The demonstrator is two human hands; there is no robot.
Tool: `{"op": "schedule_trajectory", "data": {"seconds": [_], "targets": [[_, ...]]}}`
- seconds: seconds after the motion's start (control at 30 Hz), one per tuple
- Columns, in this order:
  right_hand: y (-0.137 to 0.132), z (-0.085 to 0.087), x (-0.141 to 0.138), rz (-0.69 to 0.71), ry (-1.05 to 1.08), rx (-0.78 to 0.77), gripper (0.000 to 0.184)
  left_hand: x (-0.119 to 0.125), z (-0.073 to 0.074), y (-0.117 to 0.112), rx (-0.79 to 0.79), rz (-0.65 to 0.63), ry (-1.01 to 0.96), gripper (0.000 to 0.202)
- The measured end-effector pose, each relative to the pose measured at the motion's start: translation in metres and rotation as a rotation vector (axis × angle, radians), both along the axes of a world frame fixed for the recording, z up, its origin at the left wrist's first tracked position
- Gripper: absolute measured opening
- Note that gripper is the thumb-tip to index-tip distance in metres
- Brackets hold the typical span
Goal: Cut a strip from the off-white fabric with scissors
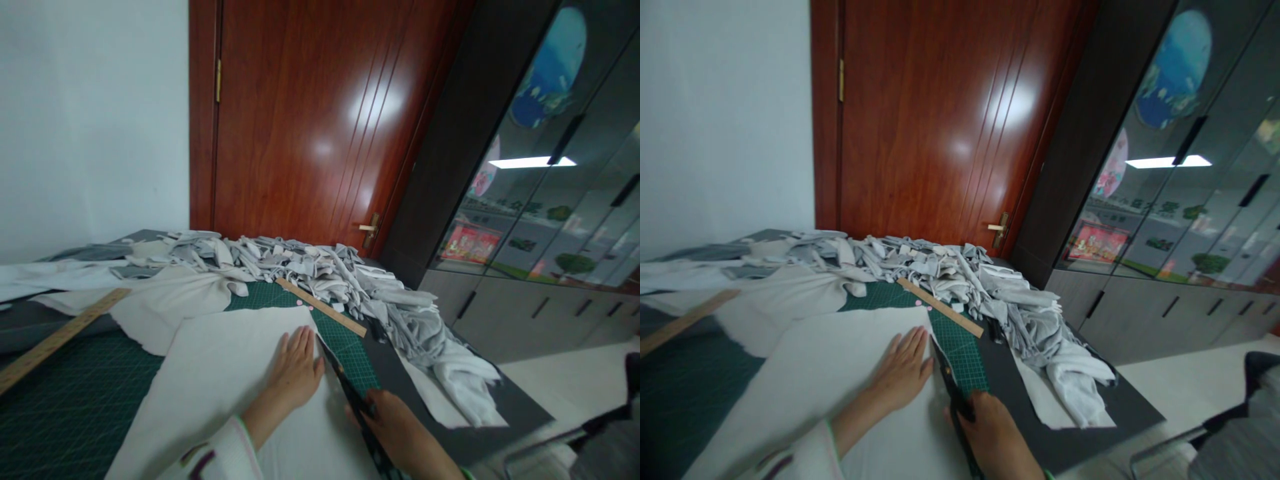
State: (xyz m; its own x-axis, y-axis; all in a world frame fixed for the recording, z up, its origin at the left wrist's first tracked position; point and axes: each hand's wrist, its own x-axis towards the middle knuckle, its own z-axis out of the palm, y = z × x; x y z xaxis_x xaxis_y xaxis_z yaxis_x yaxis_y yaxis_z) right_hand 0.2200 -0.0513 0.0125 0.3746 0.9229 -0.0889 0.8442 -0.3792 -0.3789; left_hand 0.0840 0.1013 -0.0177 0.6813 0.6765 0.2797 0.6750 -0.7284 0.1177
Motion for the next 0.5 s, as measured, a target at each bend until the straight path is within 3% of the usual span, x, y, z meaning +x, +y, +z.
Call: {"op": "schedule_trajectory", "data": {"seconds": [0.13, 0.5], "targets": [[-0.003, -0.004, 0.000, 0.001, 0.008, -0.010, 0.034, 0.000, 0.001, 0.000, -0.006, -0.001, -0.003, 0.059], [0.003, 0.009, -0.011, -0.008, 0.000, -0.001, 0.035, -0.001, 0.004, -0.002, -0.011, -0.004, 0.014, 0.061]]}}
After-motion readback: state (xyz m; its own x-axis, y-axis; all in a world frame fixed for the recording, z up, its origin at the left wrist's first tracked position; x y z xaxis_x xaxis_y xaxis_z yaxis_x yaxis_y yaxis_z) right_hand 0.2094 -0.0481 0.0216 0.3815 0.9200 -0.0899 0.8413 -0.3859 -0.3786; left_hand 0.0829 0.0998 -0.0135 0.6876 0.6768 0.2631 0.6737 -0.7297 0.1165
